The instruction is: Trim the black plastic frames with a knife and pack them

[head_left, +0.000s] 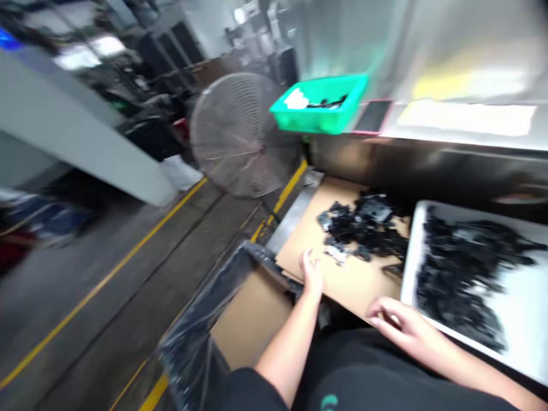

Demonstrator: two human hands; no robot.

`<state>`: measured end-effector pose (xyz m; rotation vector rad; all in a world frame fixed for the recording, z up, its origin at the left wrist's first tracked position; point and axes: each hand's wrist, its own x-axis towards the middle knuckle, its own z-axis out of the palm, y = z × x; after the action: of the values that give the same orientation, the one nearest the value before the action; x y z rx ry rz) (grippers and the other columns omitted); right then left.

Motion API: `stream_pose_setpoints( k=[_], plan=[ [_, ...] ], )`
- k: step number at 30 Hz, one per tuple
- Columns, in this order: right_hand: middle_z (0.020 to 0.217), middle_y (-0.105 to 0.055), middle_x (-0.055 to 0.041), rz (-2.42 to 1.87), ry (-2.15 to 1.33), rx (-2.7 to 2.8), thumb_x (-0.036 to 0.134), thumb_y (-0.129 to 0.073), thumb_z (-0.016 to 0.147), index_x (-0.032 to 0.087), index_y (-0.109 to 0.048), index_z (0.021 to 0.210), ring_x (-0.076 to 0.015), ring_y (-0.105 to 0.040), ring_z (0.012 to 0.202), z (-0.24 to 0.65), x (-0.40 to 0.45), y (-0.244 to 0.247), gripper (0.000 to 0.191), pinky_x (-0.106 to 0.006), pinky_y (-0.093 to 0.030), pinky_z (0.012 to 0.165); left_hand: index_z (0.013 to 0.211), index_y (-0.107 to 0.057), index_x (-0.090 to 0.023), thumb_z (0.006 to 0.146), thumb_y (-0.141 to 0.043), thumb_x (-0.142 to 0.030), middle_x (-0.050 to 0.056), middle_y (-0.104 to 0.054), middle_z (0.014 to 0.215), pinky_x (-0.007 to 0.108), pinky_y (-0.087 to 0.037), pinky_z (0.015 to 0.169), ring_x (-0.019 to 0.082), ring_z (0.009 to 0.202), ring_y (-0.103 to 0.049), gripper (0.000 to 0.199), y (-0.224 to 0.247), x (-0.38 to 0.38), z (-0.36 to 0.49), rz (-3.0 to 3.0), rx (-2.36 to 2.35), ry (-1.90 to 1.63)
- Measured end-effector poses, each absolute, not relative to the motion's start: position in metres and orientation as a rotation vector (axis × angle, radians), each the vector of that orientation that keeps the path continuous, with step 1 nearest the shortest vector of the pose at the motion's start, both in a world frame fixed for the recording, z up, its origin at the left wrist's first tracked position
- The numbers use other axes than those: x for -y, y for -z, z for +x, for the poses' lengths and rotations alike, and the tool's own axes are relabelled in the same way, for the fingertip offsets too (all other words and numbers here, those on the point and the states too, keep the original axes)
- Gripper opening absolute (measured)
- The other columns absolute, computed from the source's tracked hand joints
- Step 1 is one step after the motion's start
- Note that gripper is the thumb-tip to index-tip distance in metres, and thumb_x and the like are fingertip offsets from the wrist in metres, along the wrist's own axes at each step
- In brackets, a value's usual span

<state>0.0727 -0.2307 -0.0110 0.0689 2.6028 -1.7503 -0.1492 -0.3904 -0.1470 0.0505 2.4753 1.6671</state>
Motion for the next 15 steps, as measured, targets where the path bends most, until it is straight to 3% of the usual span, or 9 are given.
stream_pose_setpoints(
  k=[5, 15],
  plan=[
    [0.077, -0.073, -0.0018, 0.265, 1.834, -2.676, 0.044, -0.069, 0.085, 0.036, -0.063, 0.092, -0.0307, -0.072, 0.062, 0.099, 0.196, -0.005, 0.012, -0.044, -0.063, 0.054, 0.133, -0.067, -0.019, 0.101, -0.071, -0.039, 0.013, -0.065, 0.143, 0.055, -0.057, 0.108, 0.030, 0.128, -0.065, 0.039, 0.135, 0.304, -0.133, 0.539, -2.345, -1.574],
    [0.083, -0.074, -0.0034, 0.401, 1.943, -2.756, 0.038, -0.067, 0.091, 0.031, -0.067, 0.093, -0.0261, -0.070, 0.066, 0.145, 0.152, -0.008, 0.007, -0.039, -0.059, 0.056, 0.131, -0.067, -0.018, 0.101, -0.070, -0.040, 0.012, -0.068, 0.135, 0.050, -0.061, 0.101, 0.027, 0.118, -0.069, 0.037, 0.127, 0.224, -0.119, 0.577, -2.235, -1.497]
  ],
)
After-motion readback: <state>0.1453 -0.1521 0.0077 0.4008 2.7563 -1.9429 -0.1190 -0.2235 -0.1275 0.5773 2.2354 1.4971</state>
